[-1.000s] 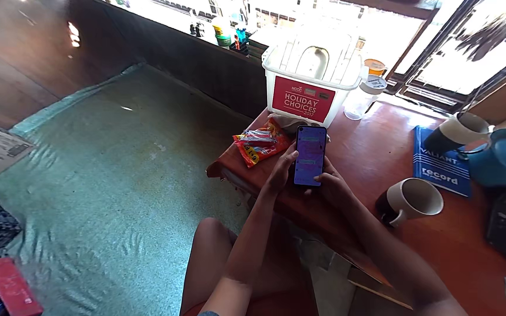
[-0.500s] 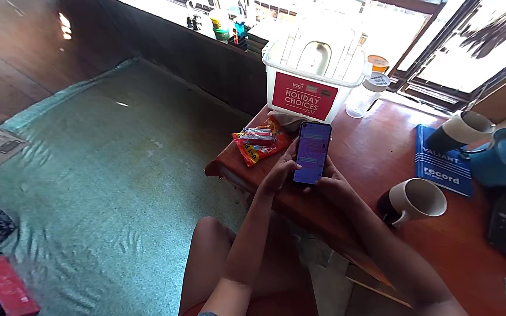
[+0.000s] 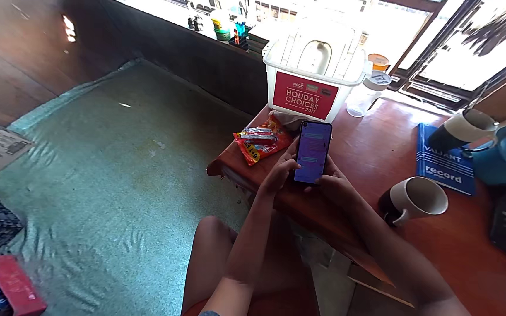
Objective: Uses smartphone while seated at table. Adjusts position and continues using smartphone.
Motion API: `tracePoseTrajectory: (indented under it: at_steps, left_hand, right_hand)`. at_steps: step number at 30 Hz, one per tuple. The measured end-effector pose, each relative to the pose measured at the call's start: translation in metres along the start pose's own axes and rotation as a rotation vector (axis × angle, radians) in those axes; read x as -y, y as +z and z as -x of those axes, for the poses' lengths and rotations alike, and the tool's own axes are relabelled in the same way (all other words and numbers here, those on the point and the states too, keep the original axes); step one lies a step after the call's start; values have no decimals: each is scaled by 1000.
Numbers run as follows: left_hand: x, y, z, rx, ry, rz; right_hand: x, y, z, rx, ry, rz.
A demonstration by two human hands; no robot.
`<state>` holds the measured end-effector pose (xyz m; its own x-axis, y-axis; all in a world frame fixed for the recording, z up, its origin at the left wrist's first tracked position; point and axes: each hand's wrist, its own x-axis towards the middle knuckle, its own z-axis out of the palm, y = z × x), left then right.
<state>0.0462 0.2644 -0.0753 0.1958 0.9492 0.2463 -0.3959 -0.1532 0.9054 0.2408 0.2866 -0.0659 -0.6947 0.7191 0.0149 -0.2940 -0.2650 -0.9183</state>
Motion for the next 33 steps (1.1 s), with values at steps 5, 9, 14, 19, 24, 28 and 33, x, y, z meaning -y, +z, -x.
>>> tracePoseTrajectory:
  at_steps: [5, 9, 14, 19, 24, 28, 33]
  left_hand:
    - [0, 0, 0, -10, -1, -8]
    - [1, 0, 0, -9, 6, -11]
    - [0, 0, 0, -5, 0, -13]
    - [-2, 1, 0, -21, -15, -37]
    - [0, 1, 0, -26, -5, -33]
    - [1, -1, 0, -21, -13, -37]
    - [1, 0, 0, -23, -18, -40]
  right_hand:
    - [-1, -2, 0, -8, 1, 11]
    - [0, -1, -1, 1, -4, 8]
    - [0, -1, -2, 3, 6, -45]
    - [0, -1, -2, -6, 8, -58]
    - [-1, -2, -2, -9, -2, -54]
    - [-2, -2, -2, -24, -2, -17]
    - [-2, -1, -1, -29, -5, 14]
